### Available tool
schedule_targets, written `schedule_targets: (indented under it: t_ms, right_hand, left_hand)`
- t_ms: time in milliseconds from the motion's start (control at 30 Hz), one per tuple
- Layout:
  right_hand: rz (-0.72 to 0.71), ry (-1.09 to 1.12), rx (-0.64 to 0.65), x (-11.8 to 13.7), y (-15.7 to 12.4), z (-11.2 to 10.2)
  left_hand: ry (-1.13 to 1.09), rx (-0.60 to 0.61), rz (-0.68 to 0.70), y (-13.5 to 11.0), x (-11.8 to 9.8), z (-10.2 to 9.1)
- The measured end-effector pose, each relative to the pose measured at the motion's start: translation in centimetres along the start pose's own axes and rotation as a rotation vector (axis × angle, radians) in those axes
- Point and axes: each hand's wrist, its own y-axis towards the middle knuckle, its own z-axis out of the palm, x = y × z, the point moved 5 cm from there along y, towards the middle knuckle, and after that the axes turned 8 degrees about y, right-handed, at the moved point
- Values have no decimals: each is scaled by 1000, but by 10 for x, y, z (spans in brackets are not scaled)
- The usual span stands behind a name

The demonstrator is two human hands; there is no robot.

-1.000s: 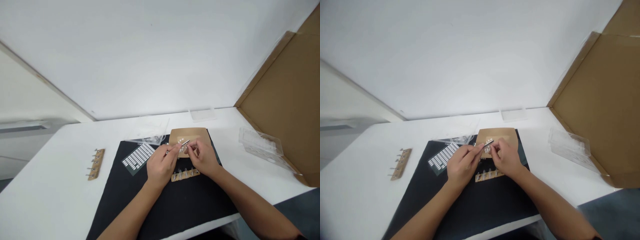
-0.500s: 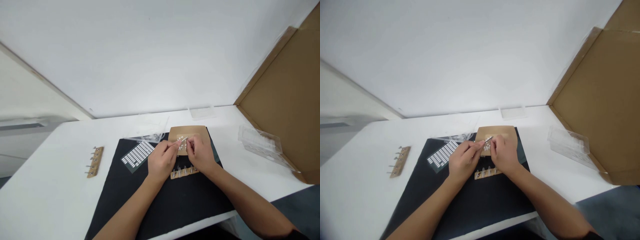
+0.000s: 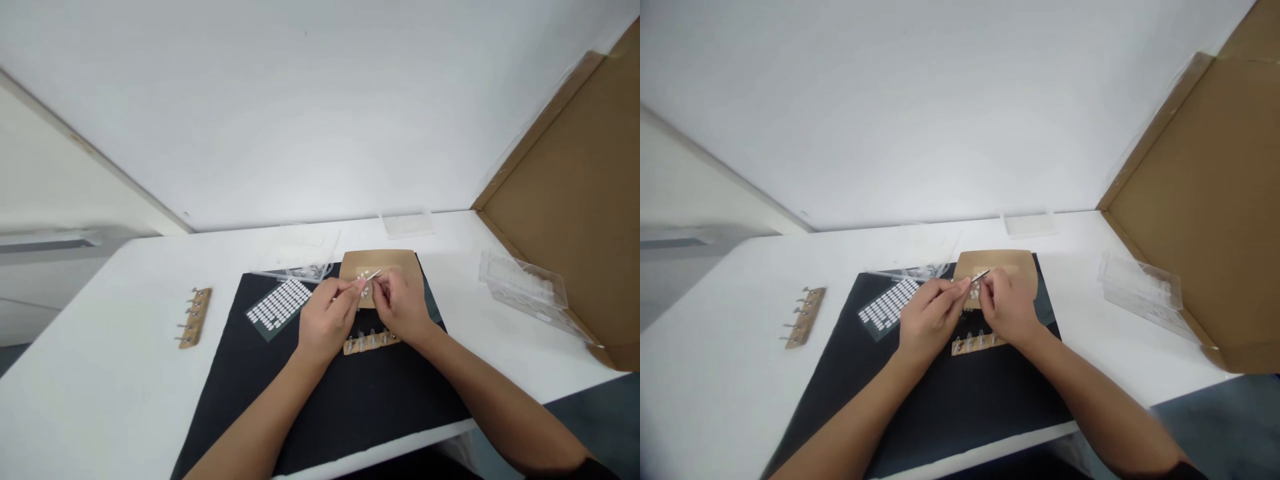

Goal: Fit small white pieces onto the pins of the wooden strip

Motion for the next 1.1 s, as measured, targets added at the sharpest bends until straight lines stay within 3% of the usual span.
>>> schedule_targets:
  t_ms: [300,567,1000,1100]
  right_hand:
    - [38,70,33,2,-7,-4]
    - [69,38,-18,-3,-10,-2]
    - [-134,-144,-35,5,-7,-2]
    - [-65,-176,-88,0,-6,-6]
  left_hand:
    - [23,7,-17,-3,2,0]
    - [13,20,-8,-4,-4,2]
    - [25,41,-54,-8,-3,7]
    - [14,43,-68,-8,-4,7]
